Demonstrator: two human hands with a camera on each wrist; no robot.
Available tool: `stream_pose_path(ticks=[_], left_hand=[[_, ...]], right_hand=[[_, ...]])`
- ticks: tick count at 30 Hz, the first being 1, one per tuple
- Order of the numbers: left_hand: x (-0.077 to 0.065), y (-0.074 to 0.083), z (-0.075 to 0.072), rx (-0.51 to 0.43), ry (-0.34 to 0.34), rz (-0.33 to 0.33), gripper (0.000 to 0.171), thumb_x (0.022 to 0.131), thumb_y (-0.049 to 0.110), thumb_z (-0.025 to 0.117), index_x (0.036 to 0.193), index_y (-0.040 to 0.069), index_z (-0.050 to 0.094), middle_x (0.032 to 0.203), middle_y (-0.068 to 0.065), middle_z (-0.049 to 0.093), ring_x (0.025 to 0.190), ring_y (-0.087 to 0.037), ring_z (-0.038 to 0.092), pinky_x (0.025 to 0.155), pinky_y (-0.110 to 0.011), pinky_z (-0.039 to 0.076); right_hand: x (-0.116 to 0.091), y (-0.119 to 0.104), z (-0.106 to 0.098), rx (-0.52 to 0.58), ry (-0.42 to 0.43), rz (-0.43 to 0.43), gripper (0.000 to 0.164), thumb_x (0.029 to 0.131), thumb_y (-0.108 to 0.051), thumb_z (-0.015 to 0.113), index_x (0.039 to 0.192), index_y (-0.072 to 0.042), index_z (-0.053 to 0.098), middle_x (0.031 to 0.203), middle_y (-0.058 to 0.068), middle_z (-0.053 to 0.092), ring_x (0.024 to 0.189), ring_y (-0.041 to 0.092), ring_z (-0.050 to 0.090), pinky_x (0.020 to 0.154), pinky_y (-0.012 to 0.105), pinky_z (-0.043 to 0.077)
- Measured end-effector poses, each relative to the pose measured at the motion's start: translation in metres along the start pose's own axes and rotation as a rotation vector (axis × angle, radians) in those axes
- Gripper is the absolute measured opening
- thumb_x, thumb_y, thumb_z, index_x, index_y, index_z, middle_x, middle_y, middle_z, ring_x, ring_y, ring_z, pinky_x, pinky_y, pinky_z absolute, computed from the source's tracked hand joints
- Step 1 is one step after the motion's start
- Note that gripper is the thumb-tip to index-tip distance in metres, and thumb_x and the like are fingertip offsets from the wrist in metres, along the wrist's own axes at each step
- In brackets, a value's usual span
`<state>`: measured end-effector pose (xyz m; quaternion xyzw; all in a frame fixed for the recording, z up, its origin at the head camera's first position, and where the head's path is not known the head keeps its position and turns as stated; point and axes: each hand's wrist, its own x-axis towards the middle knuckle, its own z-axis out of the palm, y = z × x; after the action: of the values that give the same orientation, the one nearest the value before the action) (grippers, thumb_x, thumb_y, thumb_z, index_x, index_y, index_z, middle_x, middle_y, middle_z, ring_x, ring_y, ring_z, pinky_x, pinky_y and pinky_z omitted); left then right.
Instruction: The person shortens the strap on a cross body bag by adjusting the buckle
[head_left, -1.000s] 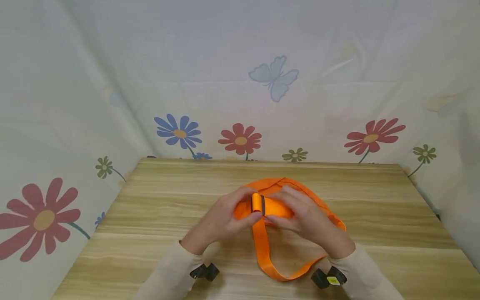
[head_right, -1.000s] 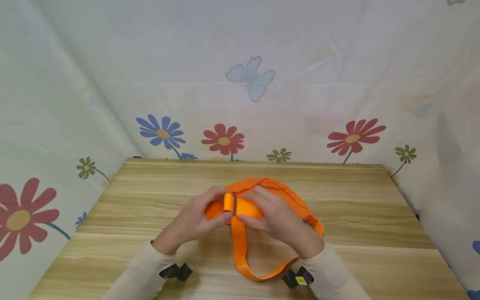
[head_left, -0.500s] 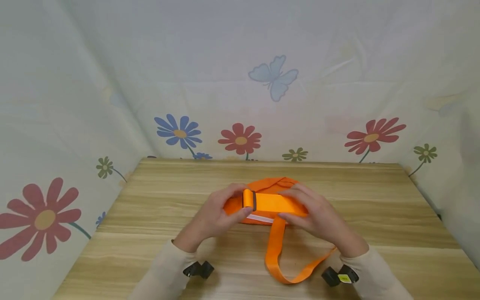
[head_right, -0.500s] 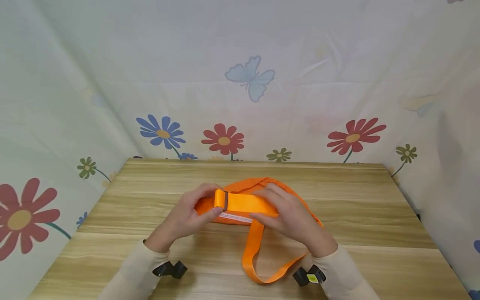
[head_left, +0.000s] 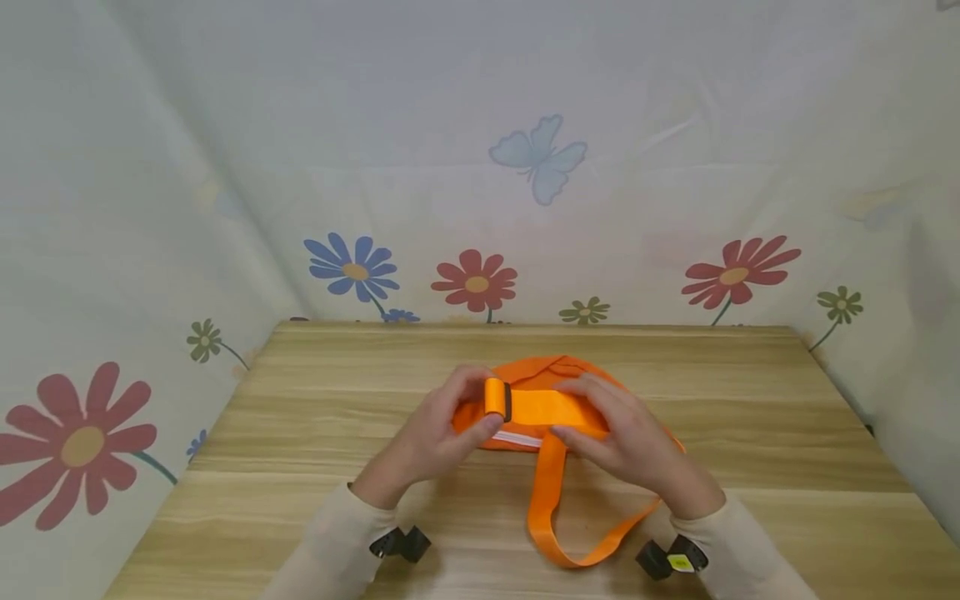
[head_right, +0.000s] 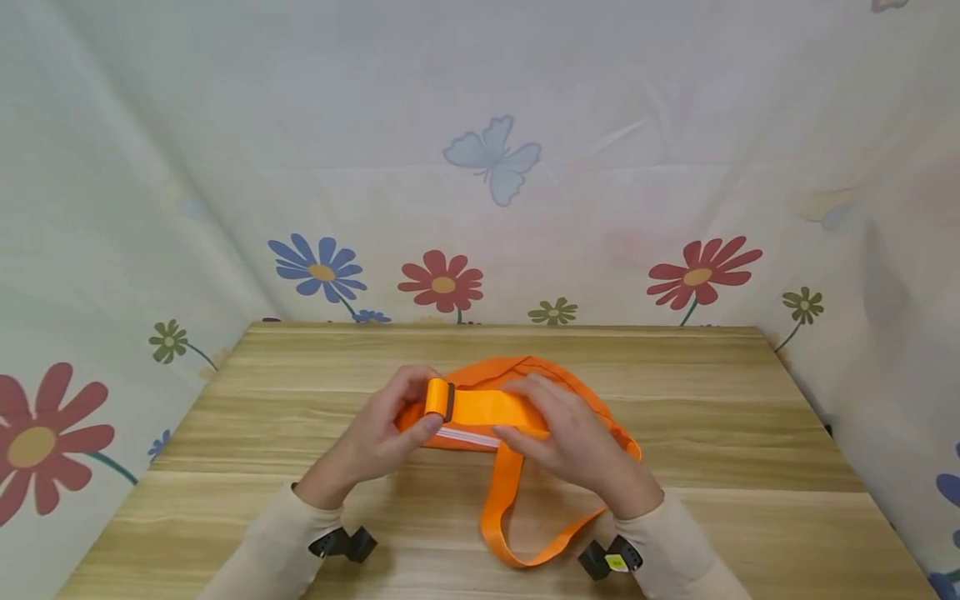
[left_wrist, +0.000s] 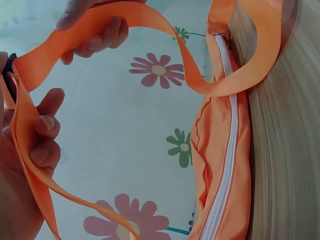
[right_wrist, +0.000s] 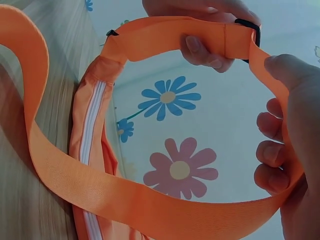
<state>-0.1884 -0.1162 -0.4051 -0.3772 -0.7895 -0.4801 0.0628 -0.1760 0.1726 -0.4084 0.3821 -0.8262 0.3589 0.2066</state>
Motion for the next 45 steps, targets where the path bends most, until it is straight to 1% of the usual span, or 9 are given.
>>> stream_pose_path(ticks=[5,11,17,21,26,30,33,38,45], left_hand=[[-0.002,0.0,0.001,-0.023,0.002,0.018,0.044,0.102,0.017,0.073,0.139,0.009,0.05,0.117,-0.008,0.072,0.103,-0.016,0.068,0.094,-0.028,0.062],[0.001,0.001,0.004,-0.061,-0.033,0.012,0.047,0.101,0.017,0.074,0.14,0.011,0.048,0.109,-0.004,0.069,0.096,-0.014,0.067,0.087,-0.028,0.063],[0.001,0.002,0.006,-0.058,-0.049,-0.012,0.049,0.099,0.017,0.077,0.139,0.012,0.049,0.108,-0.004,0.066,0.092,-0.013,0.065,0.082,-0.029,0.064],[0.003,0.002,0.008,-0.054,-0.058,-0.003,0.049,0.097,0.016,0.079,0.137,0.011,0.052,0.108,-0.003,0.068,0.091,-0.012,0.066,0.082,-0.029,0.064],[0.003,0.004,0.007,-0.037,-0.049,0.005,0.046,0.094,0.014,0.081,0.133,0.012,0.056,0.108,-0.004,0.07,0.092,-0.012,0.067,0.083,-0.029,0.064],[0.0,0.003,0.004,-0.033,-0.025,-0.027,0.044,0.094,0.013,0.082,0.131,0.013,0.058,0.111,-0.004,0.07,0.095,-0.013,0.067,0.085,-0.029,0.065],[-0.002,0.004,0.001,-0.028,-0.005,-0.038,0.044,0.093,0.012,0.083,0.131,0.013,0.06,0.112,-0.005,0.07,0.096,-0.015,0.067,0.085,-0.029,0.065],[-0.001,0.003,-0.001,-0.03,-0.002,-0.022,0.045,0.093,0.011,0.083,0.131,0.012,0.059,0.113,-0.006,0.07,0.096,-0.016,0.067,0.086,-0.03,0.065],[0.0,0.002,-0.001,-0.056,-0.011,-0.035,0.052,0.094,0.012,0.082,0.139,0.009,0.054,0.115,-0.006,0.069,0.097,-0.015,0.067,0.086,-0.029,0.064]], right_hand=[[0.001,-0.002,0.004,0.019,0.03,-0.014,0.044,0.098,-0.025,0.082,0.134,-0.006,0.065,0.126,0.008,0.073,0.095,0.014,0.066,0.078,0.027,0.063],[0.004,-0.005,0.007,0.037,0.029,-0.028,0.042,0.103,-0.032,0.076,0.134,-0.006,0.065,0.125,0.007,0.073,0.094,0.013,0.067,0.079,0.024,0.062],[0.009,-0.009,0.01,-0.038,0.02,-0.076,0.045,0.104,-0.042,0.073,0.132,-0.008,0.068,0.125,0.003,0.074,0.102,0.017,0.068,0.085,0.032,0.063],[0.013,-0.011,0.012,-0.057,0.005,-0.121,0.045,0.1,-0.037,0.079,0.133,-0.008,0.068,0.127,0.003,0.074,0.104,0.02,0.07,0.084,0.035,0.063],[0.013,-0.012,0.007,-0.065,-0.03,-0.105,0.053,0.094,-0.032,0.086,0.138,-0.008,0.066,0.132,0.007,0.073,0.113,0.023,0.07,0.09,0.039,0.065],[0.008,-0.007,0.001,-0.071,-0.023,-0.1,0.053,0.095,-0.033,0.086,0.138,-0.009,0.066,0.131,0.007,0.072,0.114,0.024,0.069,0.091,0.04,0.064],[0.006,-0.003,-0.003,-0.063,-0.008,-0.101,0.049,0.098,-0.038,0.081,0.136,-0.01,0.068,0.127,0.005,0.071,0.108,0.02,0.066,0.087,0.034,0.061],[0.002,0.0,-0.009,-0.031,-0.03,-0.067,0.044,0.097,-0.036,0.083,0.132,-0.013,0.07,0.122,0.0,0.07,0.099,0.012,0.062,0.083,0.022,0.055],[0.002,0.0,-0.008,0.002,-0.014,-0.082,0.042,0.101,-0.041,0.076,0.13,-0.011,0.069,0.118,0.0,0.071,0.095,0.011,0.062,0.084,0.017,0.053]])
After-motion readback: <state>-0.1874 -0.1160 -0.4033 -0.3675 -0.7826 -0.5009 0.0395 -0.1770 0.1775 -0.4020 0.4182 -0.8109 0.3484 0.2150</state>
